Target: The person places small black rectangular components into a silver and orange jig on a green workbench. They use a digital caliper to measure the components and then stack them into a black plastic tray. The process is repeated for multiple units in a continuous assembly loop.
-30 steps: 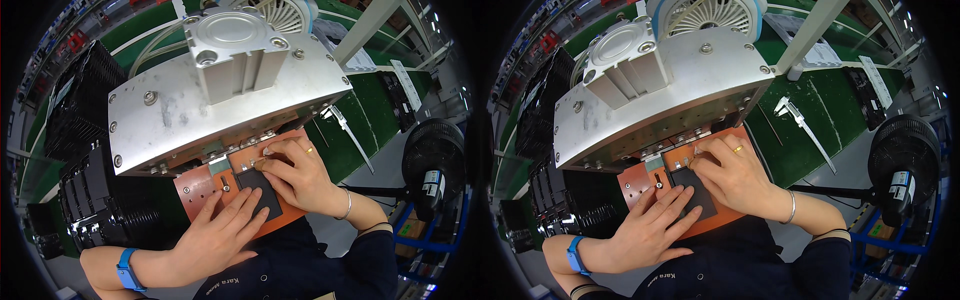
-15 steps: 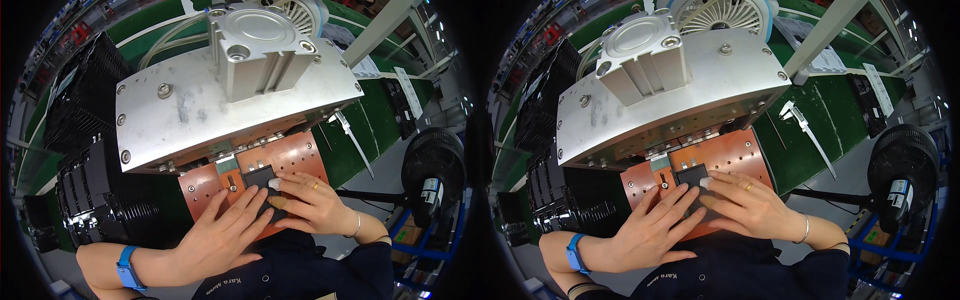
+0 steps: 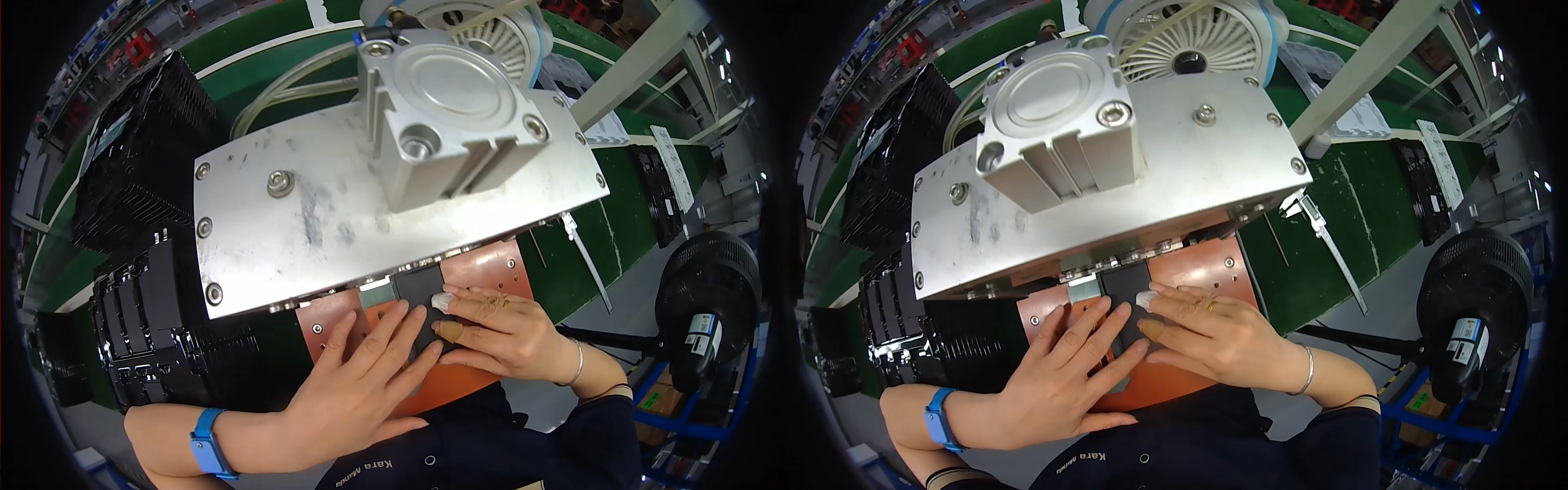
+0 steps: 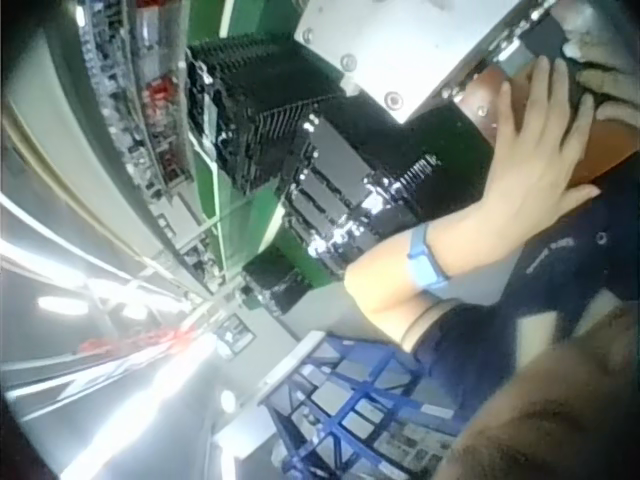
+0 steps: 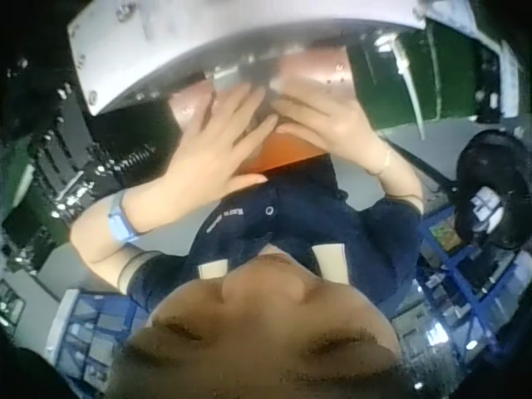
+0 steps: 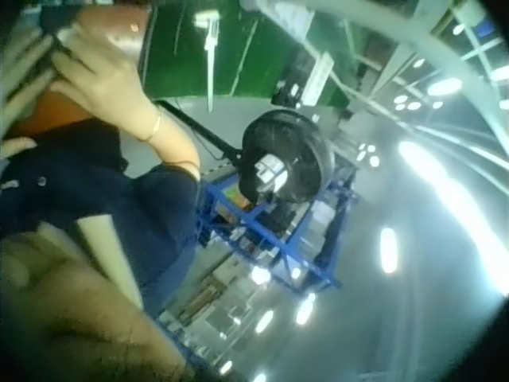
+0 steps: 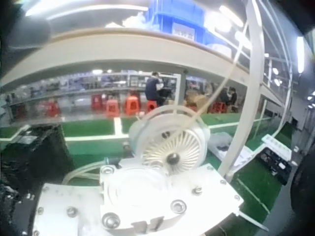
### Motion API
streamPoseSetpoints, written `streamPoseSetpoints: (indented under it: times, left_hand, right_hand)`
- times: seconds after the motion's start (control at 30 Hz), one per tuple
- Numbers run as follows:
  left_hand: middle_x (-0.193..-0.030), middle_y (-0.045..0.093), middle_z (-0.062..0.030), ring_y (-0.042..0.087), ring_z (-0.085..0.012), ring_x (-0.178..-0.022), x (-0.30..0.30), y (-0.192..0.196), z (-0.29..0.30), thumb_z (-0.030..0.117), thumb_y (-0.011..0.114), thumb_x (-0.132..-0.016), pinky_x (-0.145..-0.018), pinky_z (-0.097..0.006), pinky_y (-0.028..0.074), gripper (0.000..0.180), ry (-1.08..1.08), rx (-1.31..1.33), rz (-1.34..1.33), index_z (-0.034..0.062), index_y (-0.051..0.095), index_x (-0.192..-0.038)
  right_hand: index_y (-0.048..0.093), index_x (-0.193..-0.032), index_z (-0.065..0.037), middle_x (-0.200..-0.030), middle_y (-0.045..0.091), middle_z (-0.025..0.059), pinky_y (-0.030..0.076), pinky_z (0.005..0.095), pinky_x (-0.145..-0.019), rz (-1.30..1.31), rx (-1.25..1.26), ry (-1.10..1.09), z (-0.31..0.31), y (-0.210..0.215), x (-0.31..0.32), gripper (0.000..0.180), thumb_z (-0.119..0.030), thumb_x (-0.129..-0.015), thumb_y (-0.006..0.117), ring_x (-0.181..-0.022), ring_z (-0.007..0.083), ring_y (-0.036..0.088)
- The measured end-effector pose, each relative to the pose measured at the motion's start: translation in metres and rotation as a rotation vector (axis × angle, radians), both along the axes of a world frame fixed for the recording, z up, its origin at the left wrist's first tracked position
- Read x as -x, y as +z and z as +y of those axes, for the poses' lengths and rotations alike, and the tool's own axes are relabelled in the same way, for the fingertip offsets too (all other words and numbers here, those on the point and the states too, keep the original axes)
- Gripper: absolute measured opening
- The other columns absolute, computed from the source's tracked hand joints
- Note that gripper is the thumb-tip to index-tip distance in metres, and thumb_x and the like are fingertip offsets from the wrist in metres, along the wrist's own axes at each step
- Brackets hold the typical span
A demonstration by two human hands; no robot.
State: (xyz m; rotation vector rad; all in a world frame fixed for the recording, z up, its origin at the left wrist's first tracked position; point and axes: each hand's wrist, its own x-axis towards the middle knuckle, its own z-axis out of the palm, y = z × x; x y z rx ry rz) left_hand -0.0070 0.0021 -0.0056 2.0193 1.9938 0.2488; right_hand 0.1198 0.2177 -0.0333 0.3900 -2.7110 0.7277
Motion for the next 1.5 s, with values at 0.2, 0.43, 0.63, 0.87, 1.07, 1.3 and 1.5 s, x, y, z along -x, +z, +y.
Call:
streamPoseSetpoints:
  times: [0.2,0.43,0.63,0.87,1.07,1.3,1.5]
  left_hand:
    - [-0.151,0.033,-0.0215,0.03,-0.0358,-0.142,-0.0013,0.0023,-0.0026,0.062,0.057,-0.086,-0.11,-0.055,0.027,0.073,0.001,0.012,0.033,0.0142,0.047,-0.141]
    - [-0.15,0.037,-0.0182,0.029,-0.0329,-0.143,-0.0029,-0.0005,-0.0007,0.066,0.052,-0.086,-0.114,-0.056,0.02,0.073,0.003,0.046,0.079,0.0176,0.047,-0.141]
    - [-0.151,0.037,-0.015,0.028,-0.0307,-0.144,-0.0053,0.0008,-0.0014,0.068,0.051,-0.086,-0.115,-0.056,0.016,0.073,0.009,0.065,0.122,0.0213,0.047,-0.142]
    - [-0.152,0.036,-0.0146,0.028,-0.0308,-0.143,-0.0039,0.0009,0.0,0.066,0.054,-0.084,-0.111,-0.054,0.027,0.073,0.01,0.077,0.085,0.022,0.048,-0.142]
    - [-0.152,0.035,-0.0155,0.028,-0.0316,-0.143,-0.003,0.002,0.0005,0.065,0.055,-0.084,-0.108,-0.053,0.033,0.073,0.019,0.083,0.046,0.0217,0.048,-0.142]
    - [-0.152,0.035,-0.0155,0.028,-0.0322,-0.142,-0.0029,0.0027,0.0001,0.065,0.055,-0.085,-0.109,-0.054,0.031,0.072,0.023,0.079,0.025,0.0212,0.049,-0.141]
    - [-0.152,0.035,-0.0158,0.028,-0.0323,-0.143,-0.0022,0.0004,0.0001,0.064,0.056,-0.084,-0.11,-0.054,0.03,0.071,0.019,0.076,0.013,0.0213,0.049,-0.141]
  right_hand:
    - [0.07,-0.102,0.0,-0.117,0.063,0.0174,0.054,0.0379,-0.094,-0.026,-0.014,0.029,-0.0006,0.0046,0.0007,0.037,-0.023,-0.075,0.079,-0.109,0.0324,0.065]
    - [0.071,-0.101,0.0,-0.118,0.064,0.0172,0.055,0.0384,-0.093,-0.055,-0.009,0.031,0.0017,0.0024,-0.0009,0.036,-0.024,-0.075,0.08,-0.109,0.0314,0.065]
    - [0.072,-0.101,-0.001,-0.114,0.066,0.0158,0.057,0.0369,-0.091,-0.06,-0.014,0.022,0.0002,0.0045,-0.0006,0.035,-0.025,-0.076,0.079,-0.107,0.0287,0.066]
    - [0.072,-0.1,-0.001,-0.109,0.067,0.0155,0.058,0.0373,-0.089,-0.056,-0.041,0.015,0.0003,0.0066,0.001,0.033,-0.025,-0.076,0.079,-0.102,0.0281,0.068]
    - [0.072,-0.099,-0.001,-0.107,0.067,0.0159,0.058,0.0373,-0.089,-0.053,-0.022,0.018,0.0007,0.0064,0.0022,0.034,-0.024,-0.076,0.079,-0.1,0.0276,0.069]
    - [0.072,-0.099,-0.001,-0.107,0.067,0.0156,0.058,0.0372,-0.088,-0.05,-0.011,0.02,0.0008,0.0078,0.0028,0.035,-0.024,-0.075,0.08,-0.098,0.0276,0.069]
    - [0.072,-0.099,-0.001,-0.107,0.067,0.0153,0.058,0.037,-0.088,-0.046,-0.022,0.007,-0.0001,0.008,0.0023,0.035,-0.024,-0.075,0.08,-0.098,0.0271,0.069]
